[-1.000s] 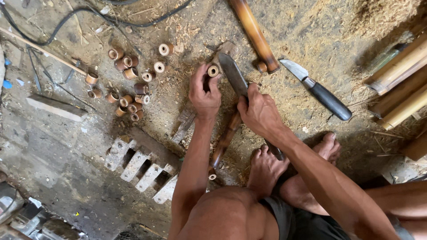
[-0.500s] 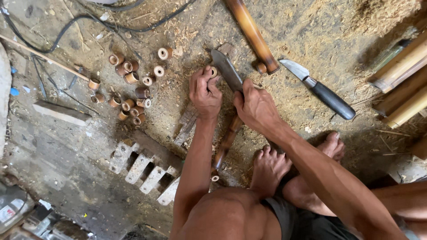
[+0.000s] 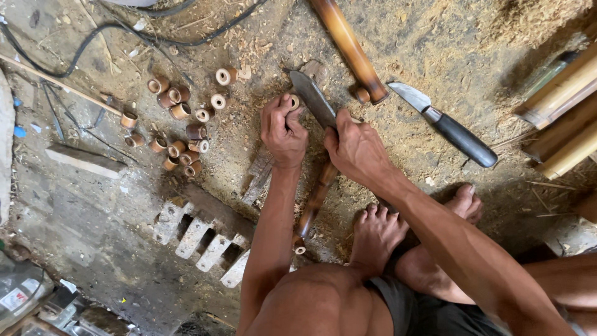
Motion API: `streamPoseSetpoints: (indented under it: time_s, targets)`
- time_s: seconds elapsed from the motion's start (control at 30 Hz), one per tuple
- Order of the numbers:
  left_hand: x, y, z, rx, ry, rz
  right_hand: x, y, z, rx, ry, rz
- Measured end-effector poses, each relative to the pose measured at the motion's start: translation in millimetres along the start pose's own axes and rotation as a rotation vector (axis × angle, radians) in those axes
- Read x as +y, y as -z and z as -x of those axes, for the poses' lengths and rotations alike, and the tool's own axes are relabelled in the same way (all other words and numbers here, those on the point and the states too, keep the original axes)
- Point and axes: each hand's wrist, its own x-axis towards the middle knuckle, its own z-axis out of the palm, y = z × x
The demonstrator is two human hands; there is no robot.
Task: The person is carving small bamboo pieces using a knife and a mallet. They are shaping the bamboo into small cylindrical pieces, which are scattered on the floor around them.
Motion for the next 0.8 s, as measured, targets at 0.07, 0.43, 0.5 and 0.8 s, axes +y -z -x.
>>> streamPoseSetpoints:
  time_s: [0.07,0.43,0.5,0.8]
  targets:
    - [1.0,-0.5,-2.9,0.008,0.0,0.0,0.6,-0.9,-0.6,-0.002,0.013,-0.005]
    - [6.1,1.9,-9.6,0.008,-0.017,-0.001,0.4,-0.5,1.1,0.011,0.057,-0.013]
    - [7.8,3.7,-10.7,-0.001,-0.014,-0.003,1.4,-1.4,0.6,-0.033,0.017,-0.009]
    - [14.5,4.8,-11.0,-0.006,0.047,0.006,1.3,0.0,-4.2,-0.112,0.021,0.153]
